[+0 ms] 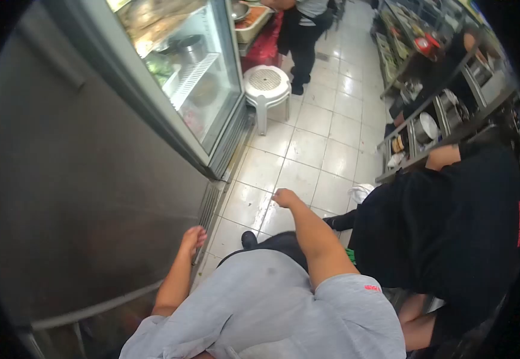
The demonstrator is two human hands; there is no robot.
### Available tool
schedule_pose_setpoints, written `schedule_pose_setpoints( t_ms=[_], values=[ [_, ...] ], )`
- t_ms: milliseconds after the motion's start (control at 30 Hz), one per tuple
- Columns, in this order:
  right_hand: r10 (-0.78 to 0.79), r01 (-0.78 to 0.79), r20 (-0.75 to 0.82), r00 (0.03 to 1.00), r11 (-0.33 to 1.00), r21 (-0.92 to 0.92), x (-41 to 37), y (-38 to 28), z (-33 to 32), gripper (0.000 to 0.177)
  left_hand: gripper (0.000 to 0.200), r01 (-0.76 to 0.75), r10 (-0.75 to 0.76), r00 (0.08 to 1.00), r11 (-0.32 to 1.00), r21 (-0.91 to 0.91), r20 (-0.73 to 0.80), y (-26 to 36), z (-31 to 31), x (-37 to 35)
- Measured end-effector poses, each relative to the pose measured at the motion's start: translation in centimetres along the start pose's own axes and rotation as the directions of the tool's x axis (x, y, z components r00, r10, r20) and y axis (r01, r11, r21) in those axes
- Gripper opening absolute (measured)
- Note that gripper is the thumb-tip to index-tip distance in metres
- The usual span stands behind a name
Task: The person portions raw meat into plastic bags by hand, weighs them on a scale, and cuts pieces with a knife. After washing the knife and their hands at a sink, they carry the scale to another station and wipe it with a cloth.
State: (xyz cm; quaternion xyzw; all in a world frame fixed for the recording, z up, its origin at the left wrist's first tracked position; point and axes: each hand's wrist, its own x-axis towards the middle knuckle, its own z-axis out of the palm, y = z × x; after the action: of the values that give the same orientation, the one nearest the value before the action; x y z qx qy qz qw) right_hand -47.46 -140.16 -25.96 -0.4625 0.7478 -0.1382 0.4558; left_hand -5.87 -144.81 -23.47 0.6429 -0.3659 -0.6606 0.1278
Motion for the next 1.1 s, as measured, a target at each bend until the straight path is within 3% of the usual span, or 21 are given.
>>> schedule_pose_setpoints(
  t_ms=[33, 167, 233, 333, 400, 467, 500, 533, 567, 600, 633, 733, 767, 833, 900, 933, 1000, 1067, 1100],
  values=[
    [0.113, -0.114, 0.025, 0.993, 0.992, 0.058, -0.2, 0.4, -1.2, 0.03, 0.028, -0.028, 0.027, 0.999, 1.0, 0.014, 0.045, 4.4, 1.8, 1.3],
    [0.287, -0.281, 0.011, 0.958, 0.93, 0.237, 1.8, 4.5, -4.1, 0.029, 0.028, -0.188, 0.175, 0.954, 0.982, 0.031, 0.245, 16.1, 9.3, 7.4],
    [0.324, -0.3, -0.012, 0.946, 0.889, 0.346, 2.7, 7.5, -5.9, 0.03, 0.03, -0.207, 0.172, 0.937, 0.974, 0.087, 0.303, 19.0, 12.6, 9.5],
    [0.35, -0.325, -0.018, 0.937, 0.887, 0.327, 5.9, 11.5, -9.3, 0.029, 0.031, -0.218, 0.15, 0.941, 0.954, 0.206, 0.302, 19.7, 16.0, 16.9],
    [0.352, -0.332, -0.011, 0.936, 0.891, 0.31, 7.7, 14.6, -10.8, 0.029, 0.036, -0.413, 0.236, 0.906, 0.68, 0.606, 0.353, 17.6, 15.5, 22.1],
    [0.322, -0.305, -0.022, 0.946, 0.915, 0.264, 9.5, 16.3, -15.2, 0.029, 0.038, -0.459, 0.351, 0.876, 0.4, 0.793, 0.331, 15.9, 14.1, 23.3],
    [0.301, -0.288, -0.023, 0.953, 0.928, 0.235, 9.8, 16.1, -17.0, 0.029, 0.034, -0.255, 0.154, 0.967, 0.57, 0.781, 0.202, 15.3, 13.1, 23.7],
    [0.283, -0.273, -0.023, 0.959, 0.94, 0.206, 10.1, 16.0, -19.0, 0.029, 0.032, -0.481, 0.249, 0.866, 0.177, 0.859, 0.434, 14.8, 10.8, 23.5],
    [0.27, -0.259, -0.04, 0.962, 0.948, 0.184, 11.4, 17.0, -21.3, 0.03, 0.029, -0.611, 0.234, 0.713, -0.256, 0.749, 0.661, 15.4, 10.5, 24.0],
    [0.259, -0.246, -0.058, 0.964, 0.955, 0.166, 13.0, 17.7, -23.4, 0.032, 0.025, -0.268, 0.158, 0.962, 0.369, 0.89, 0.224, 17.3, 12.2, 23.0],
    [0.252, -0.239, -0.068, 0.965, 0.959, 0.152, 13.7, 17.6, -25.2, 0.034, 0.023, 0.246, -0.198, 0.969, 0.778, 0.579, -0.145, 18.7, 13.4, 21.7],
    [0.27, -0.254, -0.107, 0.957, 0.957, 0.141, 15.3, 17.3, -32.1, 0.032, 0.023, 0.025, -0.098, 0.995, 0.518, 0.855, 0.031, 17.0, 11.3, 27.5],
    [0.259, -0.243, -0.121, 0.958, 0.961, 0.134, 16.0, 17.1, -34.7, 0.032, 0.023, -0.016, -0.087, 0.994, 0.485, 0.875, 0.067, 18.2, 12.3, 28.5],
    [0.246, -0.227, -0.143, 0.959, 0.964, 0.137, 17.9, 17.4, -39.9, 0.03, 0.025, -0.124, -0.056, 0.986, 0.383, 0.915, 0.157, 20.9, 15.9, 30.3],
    [0.206, -0.189, -0.216, 0.954, 0.977, 0.095, 20.9, 20.0, -44.7, 0.027, 0.025, -0.269, -0.013, 0.961, 0.199, 0.942, 0.277, 25.0, 21.3, 31.9],
    [0.215, -0.157, -0.253, 0.943, 0.96, 0.23, 22.1, 21.5, -47.3, 0.026, 0.025, -0.345, -0.001, 0.938, 0.077, 0.936, 0.346, 27.9, 24.2, 33.0],
    [0.286, -0.131, -0.314, 0.905, 0.891, 0.435, 23.4, 23.2, -51.4, 0.024, 0.024, -0.332, -0.016, 0.943, 0.069, 0.941, 0.334, 32.5, 28.6, 36.8],
    [0.406, -0.146, -0.373, 0.834, 0.815, 0.561, 23.0, 24.4, -56.3, 0.023, 0.026, -0.163, -0.029, 0.981, 0.409, 0.898, 0.192, 36.9, 34.6, 41.1],
    [0.456, -0.168, -0.373, 0.808, 0.785, 0.596, 22.9, 26.4, -57.8, 0.023, 0.027, -0.08, -0.038, 0.991, 0.606, 0.791, 0.129, 40.9, 39.1, 40.9]
  ],
)
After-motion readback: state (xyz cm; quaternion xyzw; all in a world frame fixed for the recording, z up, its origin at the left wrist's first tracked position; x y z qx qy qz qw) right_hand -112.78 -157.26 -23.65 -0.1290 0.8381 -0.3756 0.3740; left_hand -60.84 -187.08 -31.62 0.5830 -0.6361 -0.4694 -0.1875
